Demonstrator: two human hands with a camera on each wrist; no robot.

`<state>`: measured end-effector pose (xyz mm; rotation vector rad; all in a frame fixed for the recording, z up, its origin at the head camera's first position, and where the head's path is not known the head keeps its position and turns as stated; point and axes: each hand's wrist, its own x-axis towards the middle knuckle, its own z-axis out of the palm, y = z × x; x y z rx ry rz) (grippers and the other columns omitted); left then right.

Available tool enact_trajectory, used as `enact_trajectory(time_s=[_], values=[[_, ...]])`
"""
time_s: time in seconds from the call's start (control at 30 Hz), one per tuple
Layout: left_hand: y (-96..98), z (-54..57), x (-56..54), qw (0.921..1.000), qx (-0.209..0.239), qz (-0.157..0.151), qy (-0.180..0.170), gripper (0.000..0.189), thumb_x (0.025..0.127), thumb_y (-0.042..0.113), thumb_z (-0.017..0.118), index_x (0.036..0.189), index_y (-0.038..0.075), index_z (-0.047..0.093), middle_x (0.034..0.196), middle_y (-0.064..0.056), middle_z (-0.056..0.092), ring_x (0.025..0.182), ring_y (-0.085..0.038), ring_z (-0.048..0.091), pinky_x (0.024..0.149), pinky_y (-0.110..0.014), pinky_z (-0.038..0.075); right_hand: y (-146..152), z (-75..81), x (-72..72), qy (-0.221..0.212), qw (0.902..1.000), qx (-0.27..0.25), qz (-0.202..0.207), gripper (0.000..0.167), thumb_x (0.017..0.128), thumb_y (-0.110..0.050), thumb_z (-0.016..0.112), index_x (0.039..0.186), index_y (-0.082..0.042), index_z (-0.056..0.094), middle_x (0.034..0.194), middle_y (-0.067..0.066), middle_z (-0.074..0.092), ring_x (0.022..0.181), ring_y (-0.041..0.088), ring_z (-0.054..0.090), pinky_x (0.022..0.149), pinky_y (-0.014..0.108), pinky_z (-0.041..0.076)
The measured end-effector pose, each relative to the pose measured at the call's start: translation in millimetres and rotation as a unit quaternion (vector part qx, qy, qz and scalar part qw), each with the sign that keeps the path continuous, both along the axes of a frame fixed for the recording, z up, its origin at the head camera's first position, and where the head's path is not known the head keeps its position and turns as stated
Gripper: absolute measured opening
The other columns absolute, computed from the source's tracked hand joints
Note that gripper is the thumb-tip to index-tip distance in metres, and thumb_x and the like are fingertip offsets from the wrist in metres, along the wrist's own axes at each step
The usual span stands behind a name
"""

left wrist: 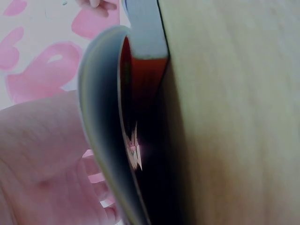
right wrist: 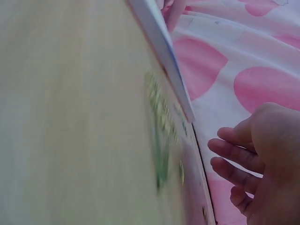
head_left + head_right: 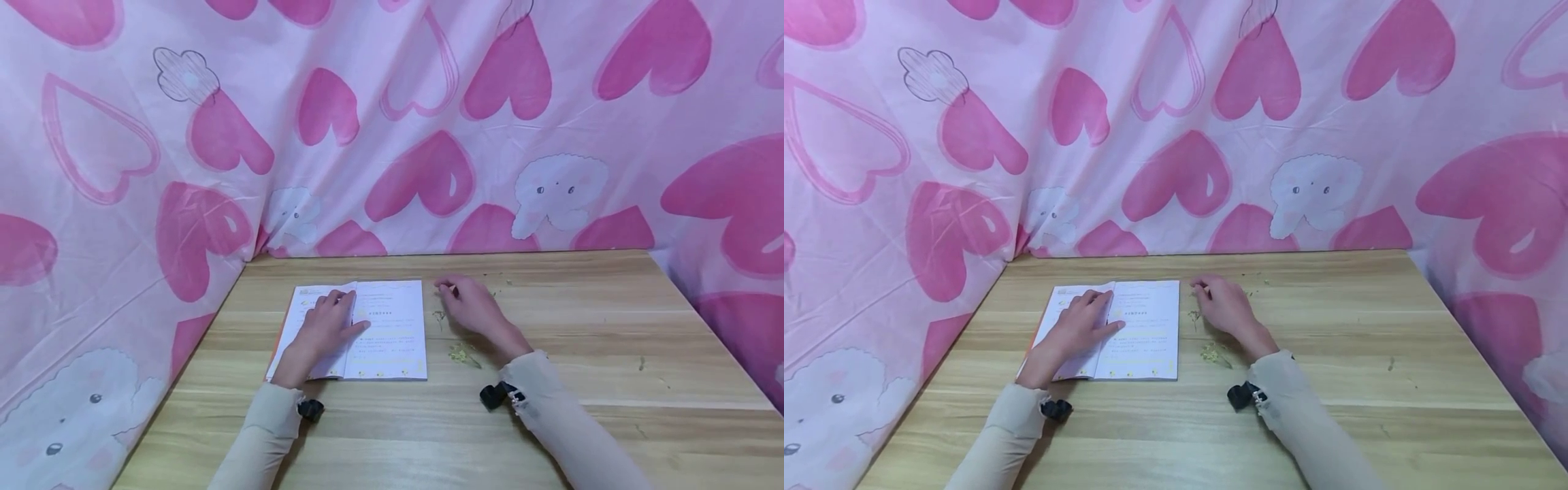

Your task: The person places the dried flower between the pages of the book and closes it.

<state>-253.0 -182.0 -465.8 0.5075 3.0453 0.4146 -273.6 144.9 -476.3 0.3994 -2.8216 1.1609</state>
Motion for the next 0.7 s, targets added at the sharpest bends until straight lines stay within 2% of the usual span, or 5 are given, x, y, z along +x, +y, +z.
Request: enact_trajectory(time_s=[0.13,0.3,0.5,0.7], values=[[0.9,0.1,0.1,0.9999,0.007,0.012,-0.008,0.077,0.102,0.052,0.07,0.162,0.011,0.046,0.154,-0.022,0.053,0.139,-0.048,0.051,0.108,-0.073,0.047,15,-2.0,3.7,0.011,0.9995,0.029,-0.002,0.025,0.11,-0.021,0.061,0.129,-0.012,0.075,0.118,0.005,0.076,0.099,0.021,0.067,0.091,0.044,0.059],[0.7,-0.6,0.1,0.9995,0.014,0.026,-0.013,0.079,0.101,0.053,0.072,0.164,0.013,0.045,0.157,-0.02,0.052,0.143,-0.046,0.049,0.111,-0.075,0.044,23,-1.9,11.7,-0.005,0.9973,0.071,0.018,0.011,0.101,-0.024,0.077,0.109,-0.017,0.078,0.099,-0.002,0.073,0.09,0.016,0.066,0.084,0.039,0.059],[0.4,-1.4,0.2,0.9991,0.025,0.028,-0.019,0.08,0.101,0.053,0.072,0.165,0.012,0.044,0.157,-0.019,0.052,0.143,-0.045,0.049,0.111,-0.075,0.043,23,-0.6,17.5,-0.024,0.9928,0.101,0.059,0.024,0.092,-0.042,0.088,0.097,-0.021,0.077,0.09,-0.007,0.07,0.083,0.012,0.062,0.079,0.034,0.053],[0.5,0.1,0.1,0.9987,0.035,0.03,-0.023,0.081,0.101,0.054,0.072,0.165,0.013,0.044,0.156,-0.018,0.052,0.143,-0.045,0.049,0.11,-0.074,0.044,24,3.0,19.0,-0.042,0.9933,0.087,0.063,0.002,0.098,-0.017,0.08,0.1,-0.018,0.079,0.094,-0.003,0.07,0.086,0.014,0.062,0.08,0.034,0.054]])
